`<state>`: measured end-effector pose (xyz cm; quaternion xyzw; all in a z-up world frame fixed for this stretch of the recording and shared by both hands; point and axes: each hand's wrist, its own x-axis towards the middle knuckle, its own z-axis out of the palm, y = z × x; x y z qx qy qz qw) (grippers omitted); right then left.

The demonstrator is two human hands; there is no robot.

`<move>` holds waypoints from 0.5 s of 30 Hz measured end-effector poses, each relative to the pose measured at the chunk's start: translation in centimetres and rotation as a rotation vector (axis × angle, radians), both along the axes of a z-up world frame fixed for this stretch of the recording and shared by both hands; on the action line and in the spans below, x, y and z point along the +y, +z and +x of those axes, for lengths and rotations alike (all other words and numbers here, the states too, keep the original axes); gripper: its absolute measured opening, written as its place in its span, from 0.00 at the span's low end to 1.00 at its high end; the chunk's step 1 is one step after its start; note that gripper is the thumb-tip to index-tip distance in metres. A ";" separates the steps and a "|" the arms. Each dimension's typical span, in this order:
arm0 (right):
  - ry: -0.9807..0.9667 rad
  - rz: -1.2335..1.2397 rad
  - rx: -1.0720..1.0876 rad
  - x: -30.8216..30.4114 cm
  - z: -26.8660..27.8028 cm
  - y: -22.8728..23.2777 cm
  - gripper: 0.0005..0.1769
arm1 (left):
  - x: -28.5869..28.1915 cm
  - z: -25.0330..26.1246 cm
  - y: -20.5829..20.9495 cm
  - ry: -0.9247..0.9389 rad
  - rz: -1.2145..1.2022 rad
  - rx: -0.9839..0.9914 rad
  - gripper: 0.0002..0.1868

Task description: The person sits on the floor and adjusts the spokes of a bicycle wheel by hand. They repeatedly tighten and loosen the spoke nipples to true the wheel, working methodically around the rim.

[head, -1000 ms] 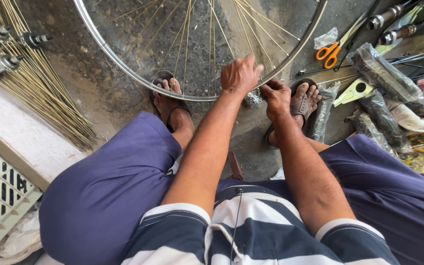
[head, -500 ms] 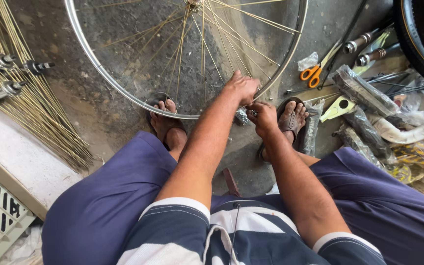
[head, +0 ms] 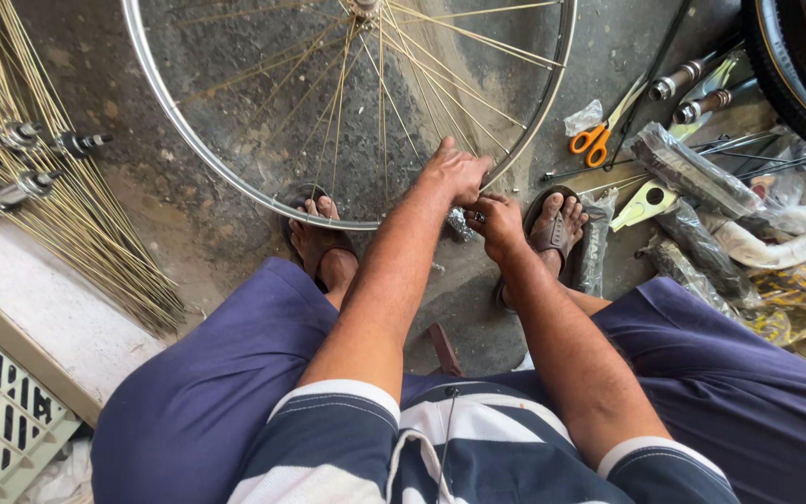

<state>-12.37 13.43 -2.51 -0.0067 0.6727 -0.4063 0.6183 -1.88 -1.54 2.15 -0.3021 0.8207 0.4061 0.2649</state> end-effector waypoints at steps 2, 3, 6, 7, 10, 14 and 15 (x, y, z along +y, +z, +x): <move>-0.005 0.009 0.010 -0.2 0.1 -0.1 0.07 | 0.3 0.1 0.1 0.004 -0.042 0.040 0.28; -0.005 0.020 0.022 -0.2 0.0 -0.1 0.08 | 0.3 0.2 0.2 0.021 -0.014 0.033 0.29; 0.042 0.024 0.054 -0.1 0.0 -0.4 0.08 | -0.1 0.3 0.1 0.048 0.033 0.018 0.31; 0.066 0.021 0.064 0.0 0.0 -0.6 0.08 | -0.2 0.1 -0.2 0.045 0.025 0.019 0.31; 0.049 -0.026 0.042 0.0 0.0 -1.3 0.09 | 0.3 0.1 -1.1 0.014 -0.020 0.030 0.26; 0.105 -0.013 0.133 0.3 0.2 -1.6 0.07 | 0.3 0.2 -1.3 -0.027 -0.046 0.024 0.22; 0.130 -0.019 0.181 0.5 0.3 -1.6 0.07 | 0.2 0.3 -1.3 -0.020 -0.023 0.023 0.21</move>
